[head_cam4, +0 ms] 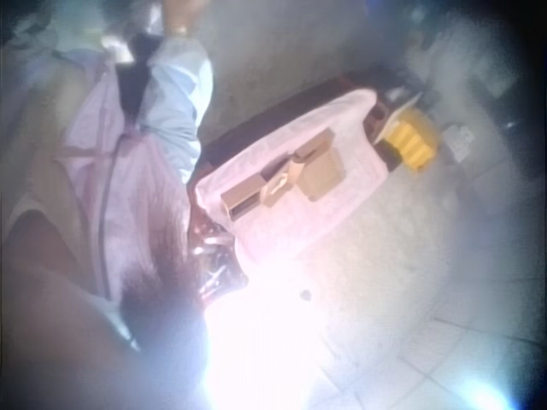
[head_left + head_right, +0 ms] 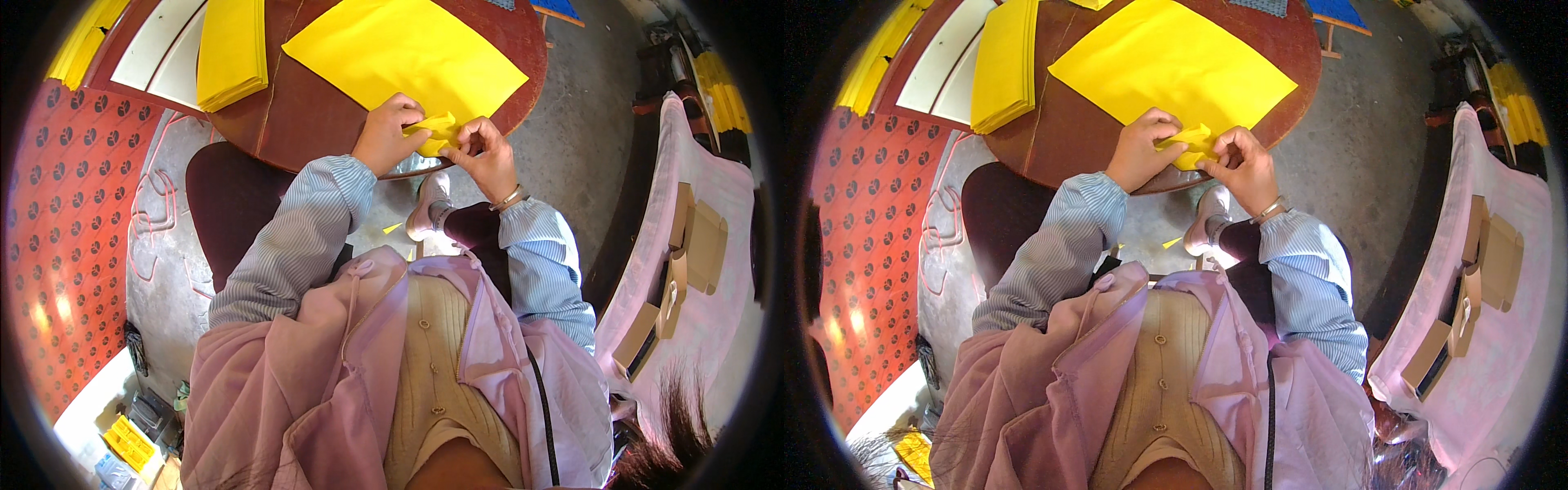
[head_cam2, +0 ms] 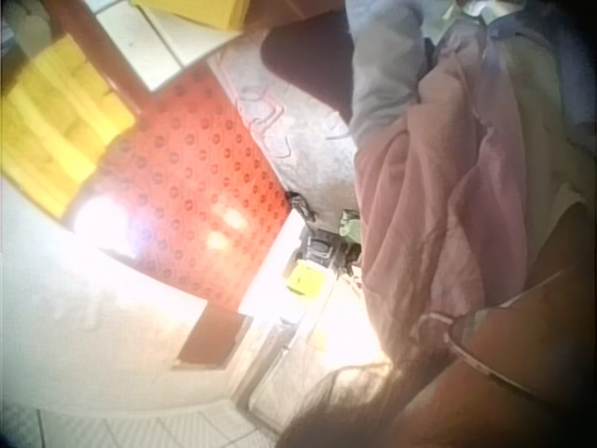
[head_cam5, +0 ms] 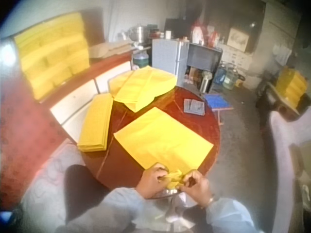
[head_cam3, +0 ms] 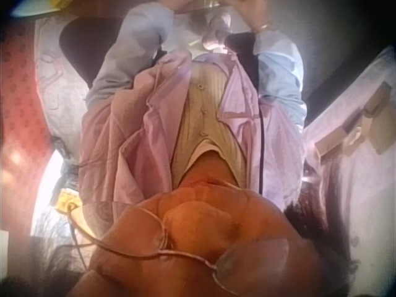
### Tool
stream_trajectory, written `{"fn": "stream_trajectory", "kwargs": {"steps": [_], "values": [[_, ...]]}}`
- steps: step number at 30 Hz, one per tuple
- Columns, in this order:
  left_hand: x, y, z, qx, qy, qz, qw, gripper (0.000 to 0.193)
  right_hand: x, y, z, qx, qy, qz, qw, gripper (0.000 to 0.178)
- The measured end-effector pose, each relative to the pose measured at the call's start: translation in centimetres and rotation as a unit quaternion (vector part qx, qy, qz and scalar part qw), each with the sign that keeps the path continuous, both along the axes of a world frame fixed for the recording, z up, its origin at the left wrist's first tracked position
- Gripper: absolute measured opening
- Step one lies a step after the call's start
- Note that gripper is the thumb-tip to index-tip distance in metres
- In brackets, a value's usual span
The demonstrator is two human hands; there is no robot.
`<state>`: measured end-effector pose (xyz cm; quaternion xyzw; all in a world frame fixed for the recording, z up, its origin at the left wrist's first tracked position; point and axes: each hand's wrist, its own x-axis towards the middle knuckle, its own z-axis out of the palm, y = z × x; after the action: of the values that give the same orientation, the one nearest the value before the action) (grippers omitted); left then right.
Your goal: The person folds yellow paper sheets by hand on a table, repeatedly folding each sheet in half and pressing the crease. The person stacks the folded sheets into a growing pile on the table.
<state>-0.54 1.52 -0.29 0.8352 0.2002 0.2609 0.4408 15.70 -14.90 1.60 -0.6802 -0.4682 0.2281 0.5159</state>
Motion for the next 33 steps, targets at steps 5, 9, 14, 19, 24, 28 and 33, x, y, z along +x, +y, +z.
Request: {"fn": "stream_trajectory", "kwargs": {"steps": [5, 9, 14, 19, 24, 28, 33], "values": [[0.2, 0.2, -0.1, -0.018, 0.007, 0.011, 1.0, 0.023, -0.6, -0.6, 0.4, 0.038, -0.056, 0.005, 0.998, 0.023], [0.1, 0.7, 0.1, -0.01, 0.011, -0.01, 1.0, 0.022, -0.6, -0.9, 0.5, 0.049, -0.08, 0.022, 0.995, 0.018], [-0.3, 1.2, 0.2, -0.022, 0.023, -0.046, 0.998, 0.022, -0.5, -0.6, -0.2, 0.021, -0.022, -0.007, 1.0, 0.015], [-0.7, 1.7, 0.5, -0.038, 0.016, -0.08, 0.996, 0.021, -0.3, -0.3, -0.8, 0.015, 0.007, -0.019, 1.0, 0.015], [-0.8, 1.4, 0.7, -0.029, 0.013, -0.085, 0.996, 0.022, -0.4, -0.2, -0.9, 0.033, 0.049, -0.019, 0.998, 0.017], [-0.1, 0.6, 0.5, -0.025, 0.011, -0.023, 0.999, 0.023, -0.6, -0.2, -0.7, 0.02, -0.013, -0.027, 0.999, 0.022], [0.1, 1.1, 0.4, -0.052, 0.049, -0.01, 0.997, 0.024, -0.7, -0.4, -0.3, 0.051, -0.053, -0.016, 0.997, 0.023]]}}
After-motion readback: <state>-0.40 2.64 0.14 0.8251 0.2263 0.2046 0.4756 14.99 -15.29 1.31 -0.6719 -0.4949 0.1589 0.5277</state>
